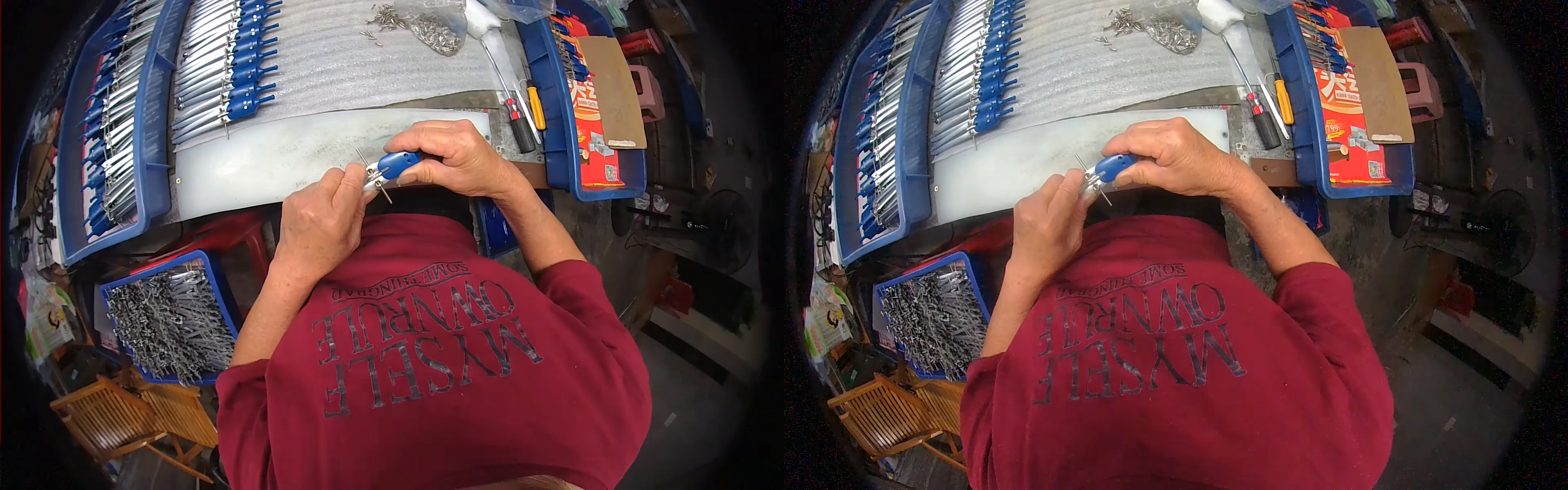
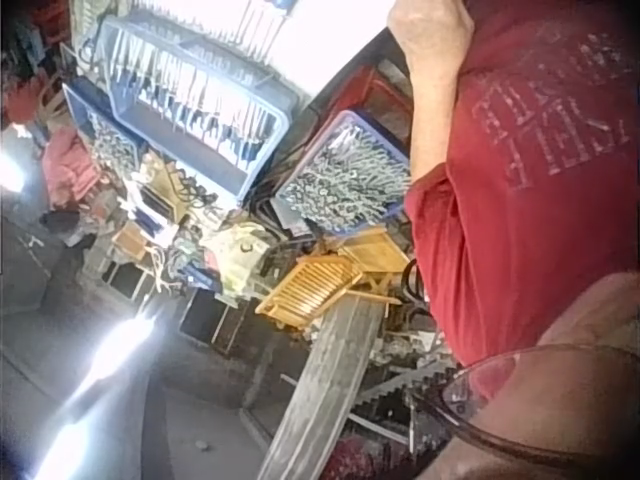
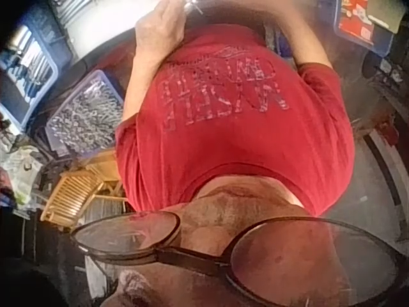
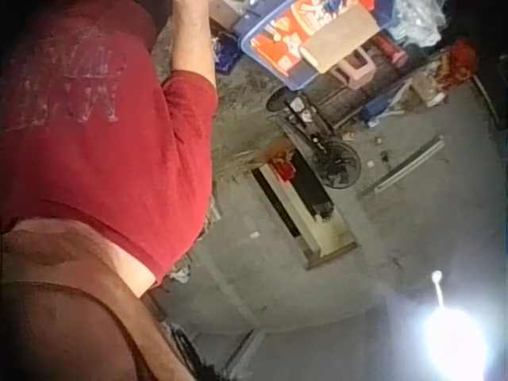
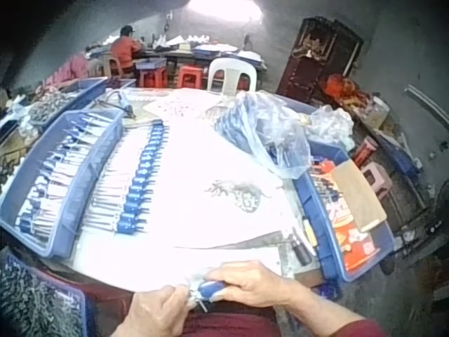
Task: Assembling small metal components and spring clips at a manual workstation using a handheld applicator tool.
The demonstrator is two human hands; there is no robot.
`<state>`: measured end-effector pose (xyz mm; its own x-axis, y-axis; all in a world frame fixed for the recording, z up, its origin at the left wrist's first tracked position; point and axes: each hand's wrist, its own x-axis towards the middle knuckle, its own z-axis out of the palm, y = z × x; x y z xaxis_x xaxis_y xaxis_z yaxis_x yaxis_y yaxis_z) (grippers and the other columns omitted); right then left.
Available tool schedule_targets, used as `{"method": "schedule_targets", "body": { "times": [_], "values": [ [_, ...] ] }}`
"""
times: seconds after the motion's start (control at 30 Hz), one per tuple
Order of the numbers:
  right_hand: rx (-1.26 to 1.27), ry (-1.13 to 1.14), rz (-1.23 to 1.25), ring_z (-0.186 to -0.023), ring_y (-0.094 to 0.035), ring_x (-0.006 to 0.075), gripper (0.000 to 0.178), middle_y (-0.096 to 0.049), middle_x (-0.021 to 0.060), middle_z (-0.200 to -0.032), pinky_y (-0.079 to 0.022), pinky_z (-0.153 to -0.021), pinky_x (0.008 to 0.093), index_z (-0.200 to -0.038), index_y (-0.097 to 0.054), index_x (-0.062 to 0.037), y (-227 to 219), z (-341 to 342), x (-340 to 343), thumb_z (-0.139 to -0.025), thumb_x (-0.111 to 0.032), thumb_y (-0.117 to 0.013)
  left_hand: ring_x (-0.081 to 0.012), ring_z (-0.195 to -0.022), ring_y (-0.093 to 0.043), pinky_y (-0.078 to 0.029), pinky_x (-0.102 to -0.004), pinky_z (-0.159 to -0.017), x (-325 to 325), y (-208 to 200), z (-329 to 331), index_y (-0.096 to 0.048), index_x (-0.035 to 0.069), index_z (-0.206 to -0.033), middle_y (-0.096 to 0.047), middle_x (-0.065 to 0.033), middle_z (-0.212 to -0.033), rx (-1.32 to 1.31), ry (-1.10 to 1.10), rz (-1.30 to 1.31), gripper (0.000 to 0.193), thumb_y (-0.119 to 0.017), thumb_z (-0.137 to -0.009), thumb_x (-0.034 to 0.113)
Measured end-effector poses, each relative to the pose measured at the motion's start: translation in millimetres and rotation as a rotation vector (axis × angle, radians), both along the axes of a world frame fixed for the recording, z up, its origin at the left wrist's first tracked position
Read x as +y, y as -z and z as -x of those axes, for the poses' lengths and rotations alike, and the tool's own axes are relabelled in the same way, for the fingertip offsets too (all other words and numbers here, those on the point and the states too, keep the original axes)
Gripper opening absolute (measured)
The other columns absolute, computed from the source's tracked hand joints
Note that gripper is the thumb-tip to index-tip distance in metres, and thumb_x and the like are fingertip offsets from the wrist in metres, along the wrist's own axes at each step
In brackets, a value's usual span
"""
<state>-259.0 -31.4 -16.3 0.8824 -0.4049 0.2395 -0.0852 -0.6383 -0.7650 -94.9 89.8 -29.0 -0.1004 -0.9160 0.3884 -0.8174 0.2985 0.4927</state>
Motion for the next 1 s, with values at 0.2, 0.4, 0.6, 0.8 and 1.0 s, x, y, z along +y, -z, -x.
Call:
{"method": "schedule_targets", "body": {
  "times": [0.2,0.4,0.6,0.8,1.0],
  "values": [
    [0.024,-0.064,-0.029,-0.065,-0.056,0.0199,0.028,-0.057,0.0081,-0.072,-0.044,-0.058,0.0272,-0.087,-0.057,-0.0016,-2,0,-5,-0.065,-0.016,-0.065,-0.0231,-0.044,-0.048,-0.038,-0.0312,-0.038,-1,1,-1,-0.047,0.002,-0.091,-0.045,-0.0087,-0.061,-0.003,0.017,0.004,0.024,-0.058,-0.070,0.010],
    [0.012,-0.019,-0.037,-0.065,-0.056,0.0193,0.029,-0.057,0.0077,-0.073,-0.044,-0.058,0.0270,-0.088,-0.057,-0.0015,-1,-1,-4,-0.065,-0.019,-0.065,-0.0226,-0.045,-0.049,-0.039,-0.0310,-0.038,-1,0,-2,-0.047,0.002,-0.091,-0.045,-0.0085,-0.061,-0.022,-0.005,0.020,0.025,-0.058,-0.070,0.010],
    [0.035,-0.010,-0.027,-0.066,-0.055,0.0193,0.034,-0.057,0.0083,-0.075,-0.044,-0.058,0.0274,-0.090,-0.056,-0.0010,2,-1,-5,-0.065,-0.022,-0.066,-0.0222,-0.045,-0.049,-0.039,-0.0312,-0.039,-3,2,-2,-0.047,0.002,-0.091,-0.045,-0.0085,-0.062,-0.040,-0.019,0.031,0.026,-0.058,-0.069,0.010],
    [0.068,-0.002,-0.032,-0.063,-0.051,0.0155,0.041,-0.054,0.0065,-0.073,-0.042,-0.056,0.0256,-0.098,-0.054,-0.0012,3,1,-8,-0.065,-0.023,-0.066,-0.0224,-0.046,-0.049,-0.039,-0.0313,-0.039,-5,7,-2,-0.047,0.002,-0.091,-0.045,-0.0086,-0.063,-0.038,-0.030,0.024,0.026,-0.058,-0.069,0.010],
    [0.044,0.042,-0.058,-0.060,-0.047,0.0121,0.044,-0.051,0.0042,-0.073,-0.040,-0.054,0.0233,-0.103,-0.052,-0.0014,4,4,-12,-0.065,-0.020,-0.067,-0.0230,-0.047,-0.050,-0.039,-0.0323,-0.039,-9,10,-4,-0.047,0.002,-0.091,-0.045,-0.0087,-0.063,-0.035,-0.032,0.004,0.025,-0.058,-0.070,0.010]
  ]
}}
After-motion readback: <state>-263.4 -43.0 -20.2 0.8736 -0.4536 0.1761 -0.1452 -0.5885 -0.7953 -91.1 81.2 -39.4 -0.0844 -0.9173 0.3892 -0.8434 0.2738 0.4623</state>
